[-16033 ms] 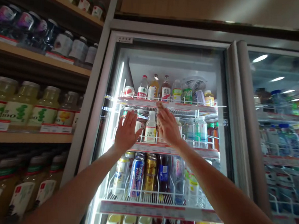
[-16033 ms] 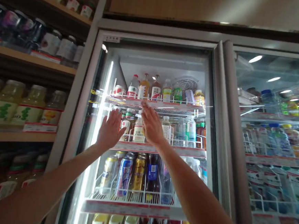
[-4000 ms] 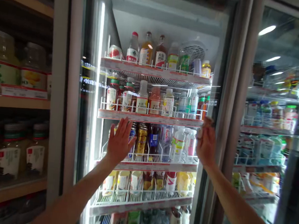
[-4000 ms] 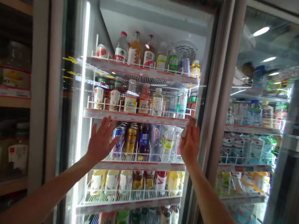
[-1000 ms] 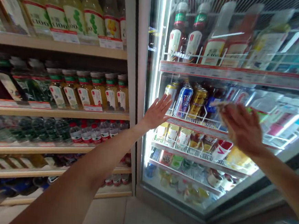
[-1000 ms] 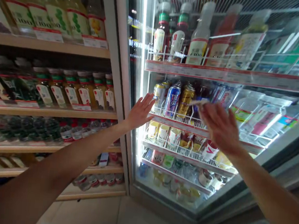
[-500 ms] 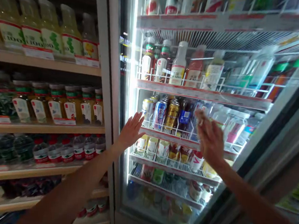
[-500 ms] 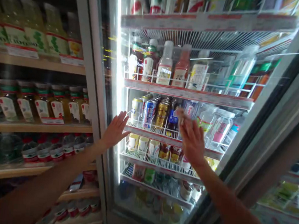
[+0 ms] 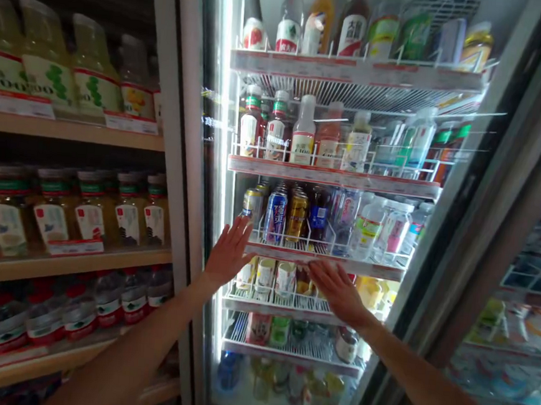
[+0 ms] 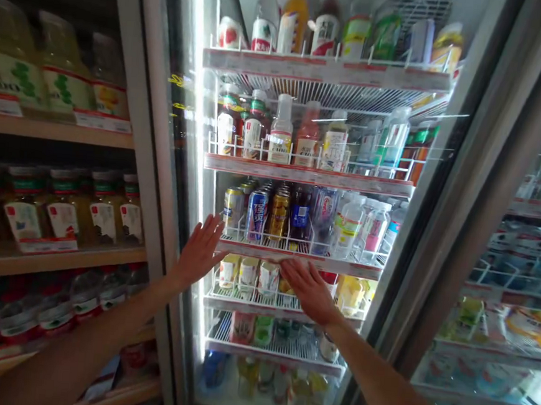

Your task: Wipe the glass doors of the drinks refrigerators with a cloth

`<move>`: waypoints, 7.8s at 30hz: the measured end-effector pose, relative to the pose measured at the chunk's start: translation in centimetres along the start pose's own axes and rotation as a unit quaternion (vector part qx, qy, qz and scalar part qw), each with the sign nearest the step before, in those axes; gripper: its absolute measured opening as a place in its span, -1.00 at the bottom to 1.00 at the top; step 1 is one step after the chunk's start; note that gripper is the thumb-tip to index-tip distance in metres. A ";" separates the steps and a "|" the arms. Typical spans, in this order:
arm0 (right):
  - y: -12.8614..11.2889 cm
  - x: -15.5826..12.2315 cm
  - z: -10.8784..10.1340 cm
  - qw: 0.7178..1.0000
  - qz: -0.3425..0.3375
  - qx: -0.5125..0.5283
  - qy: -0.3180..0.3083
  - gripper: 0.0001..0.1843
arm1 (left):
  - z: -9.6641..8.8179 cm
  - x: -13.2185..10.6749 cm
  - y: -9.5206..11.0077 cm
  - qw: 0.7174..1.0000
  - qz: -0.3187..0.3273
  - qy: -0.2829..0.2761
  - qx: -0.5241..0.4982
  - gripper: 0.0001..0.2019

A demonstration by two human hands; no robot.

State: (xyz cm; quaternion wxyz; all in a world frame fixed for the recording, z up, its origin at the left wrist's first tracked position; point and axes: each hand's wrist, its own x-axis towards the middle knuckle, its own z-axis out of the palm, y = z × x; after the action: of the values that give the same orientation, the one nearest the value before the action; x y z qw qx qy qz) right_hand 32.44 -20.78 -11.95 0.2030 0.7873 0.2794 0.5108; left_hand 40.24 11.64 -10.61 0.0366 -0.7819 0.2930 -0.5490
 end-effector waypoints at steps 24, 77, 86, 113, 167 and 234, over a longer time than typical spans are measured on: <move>-1.3 3.4 0.4 0.999 0.026 -0.026 0.019 -0.27 | 0.7 -0.1 0.0 1.000 0.000 0.009 0.018 -0.40; 3.7 -3.2 0.6 0.967 0.227 -0.041 0.106 -0.27 | 1.8 2.6 1.6 0.991 0.014 0.113 -0.067 -0.33; 6.9 -0.6 -0.6 0.940 0.293 -0.027 0.175 -0.34 | 1.4 2.9 2.6 0.991 -0.004 0.124 -0.058 -0.33; 7.3 1.6 -1.1 0.962 0.232 -0.025 0.141 -0.34 | 1.6 2.6 2.4 0.993 -0.004 0.109 -0.042 -0.31; 4.6 3.7 -0.5 0.992 0.110 0.004 0.069 -0.24 | 1.3 2.5 2.3 0.995 -0.001 0.097 -0.039 -0.33; 3.6 2.5 2.1 0.938 0.282 -0.047 0.196 -0.35 | 1.3 1.9 0.3 0.977 0.064 0.188 -0.073 -0.43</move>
State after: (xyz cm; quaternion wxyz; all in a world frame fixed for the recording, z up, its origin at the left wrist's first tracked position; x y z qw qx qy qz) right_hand 35.99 -21.94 -8.84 0.0291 0.7078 0.0559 0.7036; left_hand 41.71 10.12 -9.60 -0.0418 -0.6448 0.3833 -0.6600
